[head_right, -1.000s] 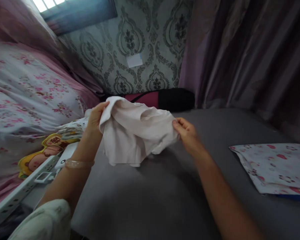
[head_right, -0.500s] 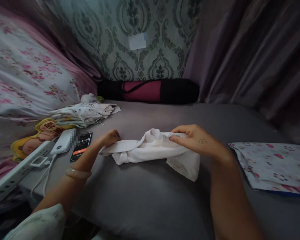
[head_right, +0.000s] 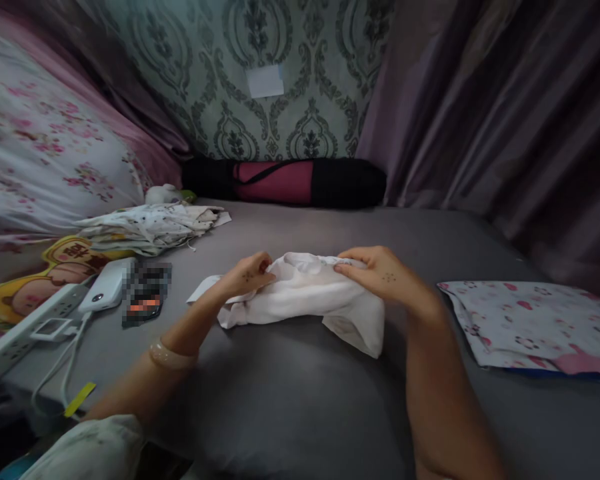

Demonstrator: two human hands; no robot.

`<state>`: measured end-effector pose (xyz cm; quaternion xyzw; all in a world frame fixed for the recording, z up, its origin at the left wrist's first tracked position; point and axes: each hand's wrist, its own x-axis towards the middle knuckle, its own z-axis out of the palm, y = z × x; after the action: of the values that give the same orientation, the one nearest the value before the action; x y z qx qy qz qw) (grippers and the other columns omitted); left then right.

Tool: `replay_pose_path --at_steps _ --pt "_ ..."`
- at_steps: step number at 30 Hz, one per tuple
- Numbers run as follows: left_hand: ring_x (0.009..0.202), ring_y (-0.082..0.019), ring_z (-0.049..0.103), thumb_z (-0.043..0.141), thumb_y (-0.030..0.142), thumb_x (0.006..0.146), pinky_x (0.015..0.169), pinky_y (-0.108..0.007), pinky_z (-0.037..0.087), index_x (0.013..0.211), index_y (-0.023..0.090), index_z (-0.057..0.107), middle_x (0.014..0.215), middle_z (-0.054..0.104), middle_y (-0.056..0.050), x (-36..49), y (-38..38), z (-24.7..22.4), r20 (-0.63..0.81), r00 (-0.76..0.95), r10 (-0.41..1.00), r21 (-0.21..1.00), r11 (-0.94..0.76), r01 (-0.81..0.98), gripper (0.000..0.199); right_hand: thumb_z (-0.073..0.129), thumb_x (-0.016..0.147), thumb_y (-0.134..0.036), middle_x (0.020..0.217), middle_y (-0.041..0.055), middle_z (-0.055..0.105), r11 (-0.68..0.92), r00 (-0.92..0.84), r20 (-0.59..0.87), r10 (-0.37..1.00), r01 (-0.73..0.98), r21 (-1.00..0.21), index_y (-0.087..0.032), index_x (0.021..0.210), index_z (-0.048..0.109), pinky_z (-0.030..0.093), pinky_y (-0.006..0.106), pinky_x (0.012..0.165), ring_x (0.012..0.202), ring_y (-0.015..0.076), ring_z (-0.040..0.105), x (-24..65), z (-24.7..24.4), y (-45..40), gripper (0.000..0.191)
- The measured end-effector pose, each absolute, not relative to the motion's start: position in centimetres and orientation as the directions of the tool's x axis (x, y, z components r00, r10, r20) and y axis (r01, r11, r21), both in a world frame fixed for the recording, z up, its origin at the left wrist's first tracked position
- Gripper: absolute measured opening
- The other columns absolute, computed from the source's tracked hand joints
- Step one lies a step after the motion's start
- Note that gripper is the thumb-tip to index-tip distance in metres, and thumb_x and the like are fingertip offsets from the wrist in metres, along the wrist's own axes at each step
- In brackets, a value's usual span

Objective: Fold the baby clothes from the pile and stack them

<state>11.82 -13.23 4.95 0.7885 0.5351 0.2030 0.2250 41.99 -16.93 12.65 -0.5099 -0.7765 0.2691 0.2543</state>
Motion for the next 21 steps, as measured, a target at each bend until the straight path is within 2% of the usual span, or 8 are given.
replay_pose_path --at_steps 7,11,13,14,16,17,19,21 --pt "0.056 -0.013 0.047 0.064 0.032 0.073 0.054 -0.025 0.036 0.065 0.019 0.063 0.056 0.052 0.003 8.4 -10.8 9.2 0.171 0.279 0.945 0.692 -0.317 0.648 0.015 0.056 0.084 -0.039 0.099 0.0012 0.072 0.425 -0.396 0.175 0.902 0.733 -0.531 -0.026 0.099 0.071 0.049 0.035 0.080 0.092 0.0239 0.066 43.6 12.8 -14.8 0.025" --pt "0.057 -0.013 0.048 0.069 0.028 0.074 0.059 -0.026 0.040 0.060 0.018 0.064 0.053 0.050 0.003 8.7 -10.3 14.2 0.400 0.133 0.907 0.765 -0.410 0.497 0.018 0.054 0.086 -0.041 0.084 0.0016 0.071 0.446 -0.340 0.307 0.889 0.793 -0.414 -0.023 0.093 0.070 0.048 0.035 0.073 0.080 0.0229 0.066 43.4 15.5 -14.1 0.025" --pt "0.069 -0.016 0.055 0.067 0.027 0.078 0.072 -0.029 0.043 0.068 0.018 0.067 0.064 0.057 0.001 9.5 -10.7 17.4 0.633 -0.022 0.774 0.697 -0.556 0.453 0.013 0.052 0.089 -0.044 0.085 0.0026 0.071 0.407 -0.161 0.532 0.832 0.828 -0.385 -0.024 0.097 0.069 0.048 0.037 0.075 0.081 0.0243 0.065 42.6 17.4 -14.4 0.028" --pt "0.078 -0.017 0.056 0.065 0.026 0.081 0.079 -0.030 0.043 0.075 0.019 0.069 0.073 0.061 0.000 10.0 -10.9 18.8 0.765 -0.140 0.629 0.614 -0.647 0.452 0.010 0.050 0.091 -0.045 0.091 0.0035 0.071 0.400 -0.069 0.648 0.758 0.835 -0.378 -0.025 0.101 0.067 0.047 0.039 0.079 0.087 0.0252 0.065 42.1 18.4 -14.5 0.029" --pt "0.100 -0.020 0.055 0.065 0.025 0.084 0.096 -0.033 0.038 0.090 0.020 0.070 0.091 0.064 -0.001 10.8 -11.1 21.2 0.875 -0.248 0.415 0.483 -0.749 0.454 0.009 0.045 0.095 -0.045 0.108 0.0045 0.068 0.437 -0.002 0.794 0.608 0.836 -0.332 -0.026 0.106 0.065 0.044 0.041 0.089 0.102 0.0261 0.061 41.2 20.0 -14.7 0.029" --pt "0.105 -0.020 0.053 0.067 0.024 0.082 0.098 -0.033 0.036 0.089 0.019 0.070 0.092 0.064 -0.001 11.1 -11.0 21.9 0.881 -0.234 0.412 0.474 -0.763 0.439 0.008 0.046 0.095 -0.044 0.116 0.0041 0.065 0.472 -0.042 0.816 0.577 0.832 -0.291 -0.026 0.105 0.065 0.041 0.042 0.094 0.108 0.0260 0.058 40.8 20.6 -14.6 0.028" --pt "0.105 -0.022 0.054 0.074 0.021 0.076 0.098 -0.033 0.037 0.078 0.017 0.070 0.083 0.064 -0.002 11.5 -10.4 22.6 0.836 -0.103 0.539 0.531 -0.749 0.396 0.006 0.052 0.093 -0.043 0.124 0.0035 0.061 0.517 -0.144 0.806 0.574 0.827 -0.221 -0.025 0.097 0.066 0.036 0.044 0.102 0.117 0.0261 0.052 40.4 21.7 -14.2 0.024" --pt "0.103 -0.023 0.056 0.076 0.021 0.072 0.097 -0.033 0.038 0.072 0.018 0.069 0.079 0.065 -0.001 11.7 -9.7 22.7 0.795 -0.024 0.606 0.573 -0.737 0.358 0.008 0.058 0.091 -0.042 0.129 0.0068 0.056 0.486 -0.105 0.836 0.539 0.849 -0.208 -0.021 0.094 0.067 0.032 0.045 0.105 0.121 0.0273 0.047 40.6 22.4 -13.7 0.023"
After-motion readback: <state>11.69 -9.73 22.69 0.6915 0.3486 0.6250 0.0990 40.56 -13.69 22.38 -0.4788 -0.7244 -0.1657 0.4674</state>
